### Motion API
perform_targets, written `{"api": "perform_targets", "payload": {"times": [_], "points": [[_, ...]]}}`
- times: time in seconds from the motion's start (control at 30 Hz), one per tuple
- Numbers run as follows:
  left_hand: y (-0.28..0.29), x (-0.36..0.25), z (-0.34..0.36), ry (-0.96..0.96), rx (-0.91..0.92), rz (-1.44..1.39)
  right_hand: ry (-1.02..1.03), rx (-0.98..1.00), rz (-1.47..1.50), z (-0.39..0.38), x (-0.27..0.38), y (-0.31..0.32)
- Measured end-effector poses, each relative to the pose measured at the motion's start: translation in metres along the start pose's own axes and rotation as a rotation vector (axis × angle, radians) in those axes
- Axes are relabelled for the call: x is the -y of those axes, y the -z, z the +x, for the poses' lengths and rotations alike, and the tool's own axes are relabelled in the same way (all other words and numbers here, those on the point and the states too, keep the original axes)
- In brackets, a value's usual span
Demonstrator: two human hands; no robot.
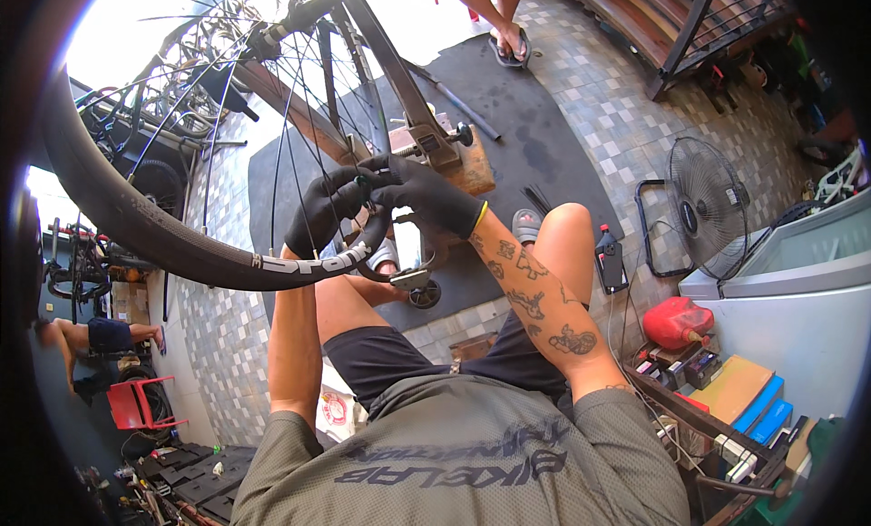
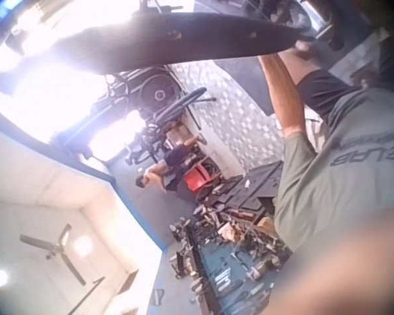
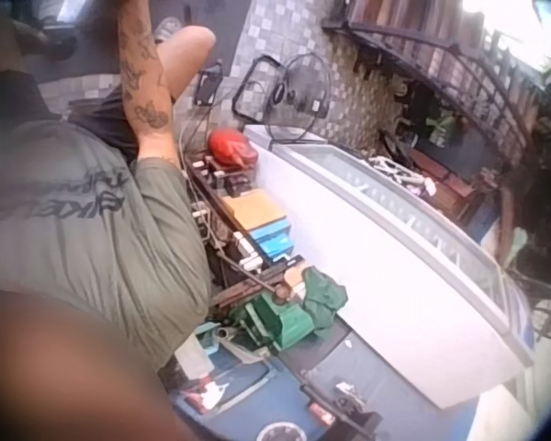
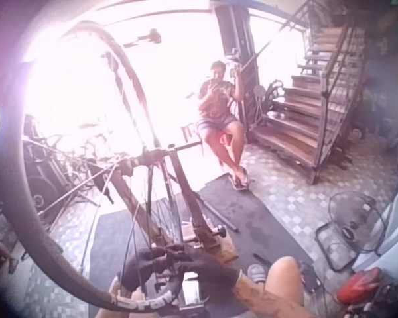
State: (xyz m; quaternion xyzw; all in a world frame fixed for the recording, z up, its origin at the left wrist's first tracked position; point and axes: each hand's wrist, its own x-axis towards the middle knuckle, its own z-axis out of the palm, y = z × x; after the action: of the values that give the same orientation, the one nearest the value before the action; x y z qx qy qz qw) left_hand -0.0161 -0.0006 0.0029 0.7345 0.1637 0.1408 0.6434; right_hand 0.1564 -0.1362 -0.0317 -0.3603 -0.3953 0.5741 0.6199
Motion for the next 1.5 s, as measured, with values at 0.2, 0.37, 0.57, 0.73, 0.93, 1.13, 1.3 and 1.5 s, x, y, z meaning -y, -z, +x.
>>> {"api": "perform_targets", "payload": {"times": [0.2,0.37,0.57,0.73,0.93,1.13,1.3,1.5], "points": [[-0.023,-0.029,0.000,0.018,-0.208,0.452,0.030,0.033,-0.010,-0.005,0.001,-0.003],[-0.020,-0.035,-0.001,0.086,-0.152,0.363,0.076,-0.016,-0.158,0.000,-0.009,0.002],[0.009,-0.014,0.001,0.178,0.122,-0.105,0.034,0.038,-0.035,0.003,-0.007,0.005],[0.001,-0.015,0.007,0.110,0.043,0.077,0.013,-0.021,0.023,0.003,-0.004,0.001],[-0.026,-0.027,0.004,-0.003,-0.242,0.344,0.064,0.021,-0.132,-0.005,0.005,0.005],[-0.015,-0.020,0.006,-0.001,-0.269,0.493,0.005,-0.029,-0.141,-0.004,0.003,0.009],[-0.016,-0.008,0.020,-0.147,-0.404,0.145,0.121,-0.274,-0.050,0.003,0.003,0.004],[-0.003,0.001,0.041,-0.117,-0.141,0.076,0.264,-0.450,-0.114,-0.019,0.018,-0.016]]}}
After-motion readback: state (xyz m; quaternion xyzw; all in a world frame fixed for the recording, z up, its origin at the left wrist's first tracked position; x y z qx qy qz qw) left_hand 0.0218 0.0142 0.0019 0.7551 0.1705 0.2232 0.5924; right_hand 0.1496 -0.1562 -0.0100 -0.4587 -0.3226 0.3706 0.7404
